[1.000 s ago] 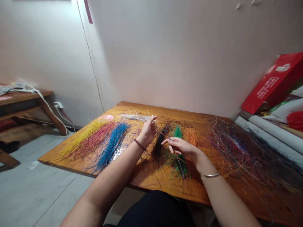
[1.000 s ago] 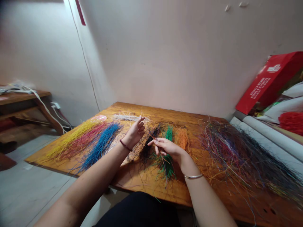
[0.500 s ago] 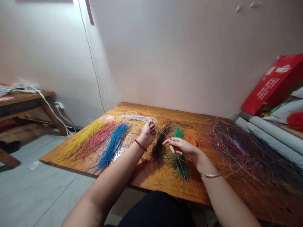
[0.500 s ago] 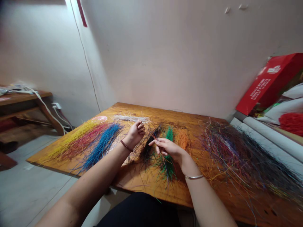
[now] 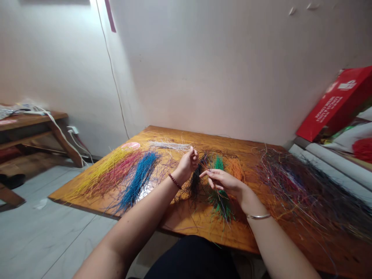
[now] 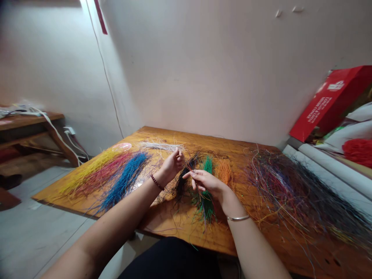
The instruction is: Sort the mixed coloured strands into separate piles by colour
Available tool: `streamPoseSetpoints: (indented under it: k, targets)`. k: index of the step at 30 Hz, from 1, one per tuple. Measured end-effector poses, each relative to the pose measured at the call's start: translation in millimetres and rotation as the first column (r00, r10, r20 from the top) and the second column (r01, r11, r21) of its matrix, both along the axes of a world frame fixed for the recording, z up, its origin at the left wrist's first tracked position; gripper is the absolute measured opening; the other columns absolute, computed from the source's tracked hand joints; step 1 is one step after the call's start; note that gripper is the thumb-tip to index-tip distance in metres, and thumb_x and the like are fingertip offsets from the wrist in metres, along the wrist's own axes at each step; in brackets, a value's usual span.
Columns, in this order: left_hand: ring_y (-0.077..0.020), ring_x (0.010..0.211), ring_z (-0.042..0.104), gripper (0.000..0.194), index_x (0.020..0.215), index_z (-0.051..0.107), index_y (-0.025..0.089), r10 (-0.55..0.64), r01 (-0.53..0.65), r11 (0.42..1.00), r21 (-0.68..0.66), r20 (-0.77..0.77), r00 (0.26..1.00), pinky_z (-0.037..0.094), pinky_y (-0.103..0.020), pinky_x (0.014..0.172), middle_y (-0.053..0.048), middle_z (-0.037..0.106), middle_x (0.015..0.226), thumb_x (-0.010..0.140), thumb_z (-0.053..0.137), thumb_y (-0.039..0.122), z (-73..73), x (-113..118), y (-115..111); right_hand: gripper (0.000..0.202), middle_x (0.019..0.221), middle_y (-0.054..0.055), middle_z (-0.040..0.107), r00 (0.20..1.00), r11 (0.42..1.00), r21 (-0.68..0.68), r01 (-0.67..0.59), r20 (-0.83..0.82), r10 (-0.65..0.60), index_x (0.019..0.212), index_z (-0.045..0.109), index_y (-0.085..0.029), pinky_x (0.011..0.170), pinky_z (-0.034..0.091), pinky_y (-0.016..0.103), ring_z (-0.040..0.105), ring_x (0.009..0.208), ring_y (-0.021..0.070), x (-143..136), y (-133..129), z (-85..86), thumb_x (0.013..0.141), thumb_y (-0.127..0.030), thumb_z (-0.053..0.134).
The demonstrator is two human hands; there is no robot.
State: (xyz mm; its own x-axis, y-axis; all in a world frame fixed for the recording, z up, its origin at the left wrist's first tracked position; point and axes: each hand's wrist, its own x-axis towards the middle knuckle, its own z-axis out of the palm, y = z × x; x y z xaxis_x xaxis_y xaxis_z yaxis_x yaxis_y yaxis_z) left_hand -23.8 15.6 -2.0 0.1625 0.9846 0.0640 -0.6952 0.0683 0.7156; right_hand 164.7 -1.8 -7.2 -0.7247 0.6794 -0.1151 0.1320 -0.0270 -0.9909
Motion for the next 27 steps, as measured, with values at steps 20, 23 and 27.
streamPoseSetpoints:
  k: [20,23,27]
  targets:
    - [-0.0056,0.041,0.028,0.043,0.074,0.045,0.016,0.091,-0.076,0.994,0.075,-0.223,0.97,0.019,-0.016,0.039,0.003,0.039,0.057,0.096,0.039,0.053,-5.6,12.2,-6.2,0.041,0.06,-0.001,0.058,1.0,0.999,0.021,0.029,0.005,-0.029,0.112,0.066,-0.012,0.036,0.02,0.019,0.03,0.036,0.0025,0.1,3.0,-3.0,0.092,-0.045,0.053]
    - [-0.0057,0.04,0.028,0.042,0.072,0.04,0.018,0.104,-0.094,0.994,0.054,-0.227,0.968,0.02,-0.015,0.039,0.004,0.036,0.055,0.097,0.038,0.051,-1.3,11.0,-6.3,0.041,0.06,-0.001,0.058,1.0,0.999,0.033,0.027,0.015,-0.027,0.11,0.066,-0.011,0.036,0.021,0.019,0.03,0.036,0.0027,-0.2,1.7,-0.7,0.092,-0.046,0.052]
    - [-0.0055,0.039,0.025,0.039,0.073,0.041,0.018,0.168,-0.16,0.985,0.058,-0.21,0.963,0.019,-0.015,0.039,0.006,0.032,0.052,0.098,0.039,0.047,-0.4,10.9,-5.1,0.04,0.059,-0.002,0.058,1.0,0.999,0.033,0.015,0.014,-0.015,0.108,0.066,-0.011,0.037,0.022,0.019,0.032,0.036,0.0029,-0.7,0.8,0.9,0.092,-0.045,0.052]
